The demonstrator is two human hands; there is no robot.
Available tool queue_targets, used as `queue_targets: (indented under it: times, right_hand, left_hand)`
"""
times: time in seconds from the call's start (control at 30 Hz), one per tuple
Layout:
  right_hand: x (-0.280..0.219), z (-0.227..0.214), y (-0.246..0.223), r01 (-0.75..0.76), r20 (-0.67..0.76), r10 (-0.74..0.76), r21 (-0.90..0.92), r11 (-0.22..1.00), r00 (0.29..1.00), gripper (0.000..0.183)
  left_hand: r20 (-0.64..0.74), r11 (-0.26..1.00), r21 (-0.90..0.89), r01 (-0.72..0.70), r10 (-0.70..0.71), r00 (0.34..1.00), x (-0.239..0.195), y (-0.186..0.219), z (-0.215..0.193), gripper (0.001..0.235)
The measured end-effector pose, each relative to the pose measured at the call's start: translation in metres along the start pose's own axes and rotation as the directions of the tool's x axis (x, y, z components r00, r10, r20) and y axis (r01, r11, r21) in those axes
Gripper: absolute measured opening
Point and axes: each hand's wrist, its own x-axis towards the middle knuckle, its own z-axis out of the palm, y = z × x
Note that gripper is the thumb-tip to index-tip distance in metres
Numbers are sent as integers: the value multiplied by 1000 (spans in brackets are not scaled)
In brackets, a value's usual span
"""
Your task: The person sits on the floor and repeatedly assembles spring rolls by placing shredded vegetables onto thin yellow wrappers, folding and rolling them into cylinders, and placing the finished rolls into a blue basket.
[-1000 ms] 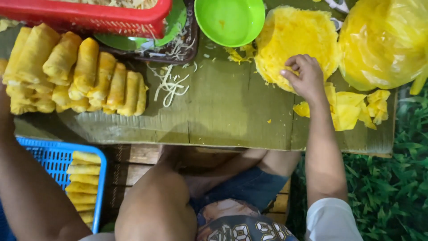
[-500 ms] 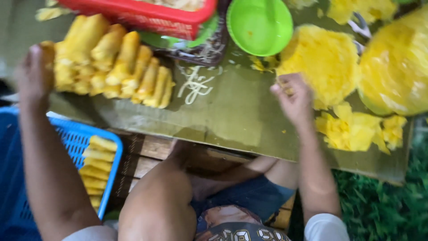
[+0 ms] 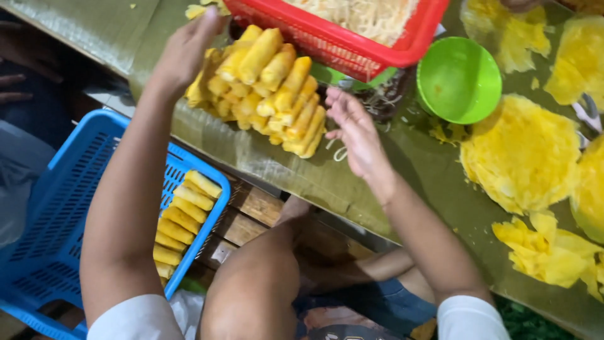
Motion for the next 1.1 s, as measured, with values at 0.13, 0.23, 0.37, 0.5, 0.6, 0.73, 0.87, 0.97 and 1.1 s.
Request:
queue_targets:
  times: [0.13, 0.23, 0.37, 0.5, 0.6, 0.73, 0.87, 0.97, 1.1]
  right_hand:
    - [34, 8, 0, -60, -13, 60, -30, 998, 998, 53]
    - [49, 21, -14, -129, -9, 129, -130, 983, 992, 64]
    - [56, 45, -37, -217, -80, 202, -342, 915, 976, 78]
    - [62, 59, -46, -227, -135, 191, -354, 907, 972, 82]
    - [64, 68, -51, -217, -133, 181, -348, 912, 974, 87]
    - [71, 70, -44, -138, -67, 127, -192, 972, 990, 84]
    - [74, 70, -40, -98, -27, 95, -274, 957, 995, 70]
    - [68, 69, -42, 33, 23, -26, -406, 913, 999, 70]
    - [61, 68, -43, 105, 77, -77, -503, 858, 994, 79]
  left_hand:
    - [131, 988, 67, 141, -148, 980, 4, 48, 2, 92]
    - [196, 962, 121, 244, -264, 944, 10, 64, 6, 102]
    - [430, 974, 5, 228, -208, 879, 18, 66, 6, 109]
    - [428, 977, 98, 188, -211, 879, 23, 63, 12, 110]
    - [414, 986, 33, 161, -161, 896, 26, 52, 17, 102]
    - [347, 993, 60, 99, -114, 931, 17, 44, 22, 107]
    - [266, 995, 42, -94, 80, 961, 5, 38, 25, 107]
    - [220, 966, 75, -248, 226, 949, -4, 33, 24, 101]
    - [114, 910, 9, -415, 411, 904, -16, 27, 24, 71]
